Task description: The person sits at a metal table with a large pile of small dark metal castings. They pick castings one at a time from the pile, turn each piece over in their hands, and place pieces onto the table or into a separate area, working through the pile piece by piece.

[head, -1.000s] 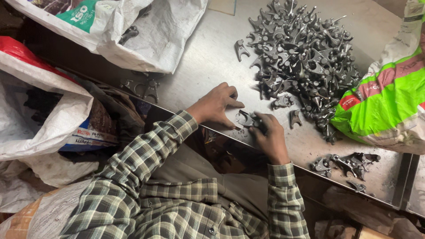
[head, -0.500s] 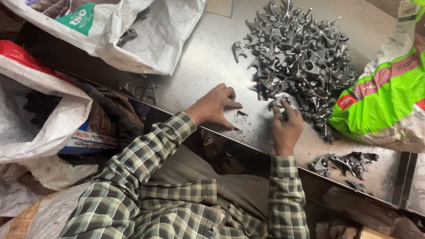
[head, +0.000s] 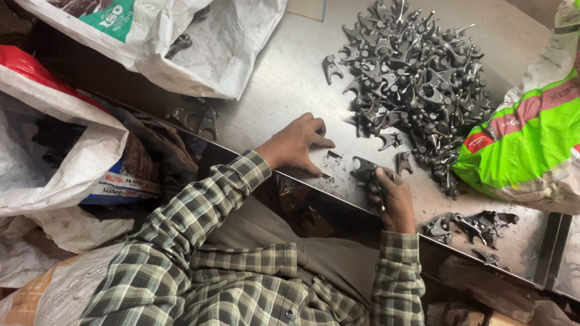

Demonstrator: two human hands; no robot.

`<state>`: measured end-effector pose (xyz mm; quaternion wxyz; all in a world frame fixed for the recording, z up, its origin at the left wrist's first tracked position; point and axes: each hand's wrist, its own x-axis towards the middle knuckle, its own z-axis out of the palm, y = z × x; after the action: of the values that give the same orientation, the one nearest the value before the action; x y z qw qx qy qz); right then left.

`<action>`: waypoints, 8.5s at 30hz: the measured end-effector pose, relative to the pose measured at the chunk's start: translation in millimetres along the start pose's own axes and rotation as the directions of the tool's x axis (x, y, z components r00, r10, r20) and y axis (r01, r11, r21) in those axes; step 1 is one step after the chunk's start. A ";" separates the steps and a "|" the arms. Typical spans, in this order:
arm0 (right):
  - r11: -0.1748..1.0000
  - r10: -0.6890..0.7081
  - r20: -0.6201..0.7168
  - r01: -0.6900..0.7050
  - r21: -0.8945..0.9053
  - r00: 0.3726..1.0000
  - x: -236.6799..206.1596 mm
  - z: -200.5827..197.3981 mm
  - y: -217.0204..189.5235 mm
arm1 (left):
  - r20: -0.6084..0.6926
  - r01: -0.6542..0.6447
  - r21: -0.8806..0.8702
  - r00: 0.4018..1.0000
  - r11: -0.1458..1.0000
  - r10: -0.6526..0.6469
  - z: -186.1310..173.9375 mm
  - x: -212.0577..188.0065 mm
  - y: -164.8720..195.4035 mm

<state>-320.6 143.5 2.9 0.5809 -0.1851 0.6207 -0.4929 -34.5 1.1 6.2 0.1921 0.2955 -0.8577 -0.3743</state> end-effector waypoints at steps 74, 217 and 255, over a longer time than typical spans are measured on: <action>-0.018 -0.594 0.204 0.240 -0.971 0.779 8.7 -2.7 -62.1 | -0.049 -0.080 0.008 0.996 0.997 0.080 1.6 -3.8 -6.7; 0.447 -0.820 0.082 0.723 -0.527 0.566 32.3 199.6 -77.9 | -0.039 -0.036 -0.002 0.999 0.999 0.036 -2.0 -13.9 -6.1; 0.190 -0.714 0.246 0.519 -0.834 0.656 -53.4 48.2 16.9 | 0.006 -0.030 0.035 1.000 0.999 0.029 2.1 -2.3 -1.7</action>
<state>-257.5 174.8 25.4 0.0932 -0.6292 0.7006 -0.3233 -33.4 2.8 3.3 0.1899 0.2850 -0.8689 -0.3573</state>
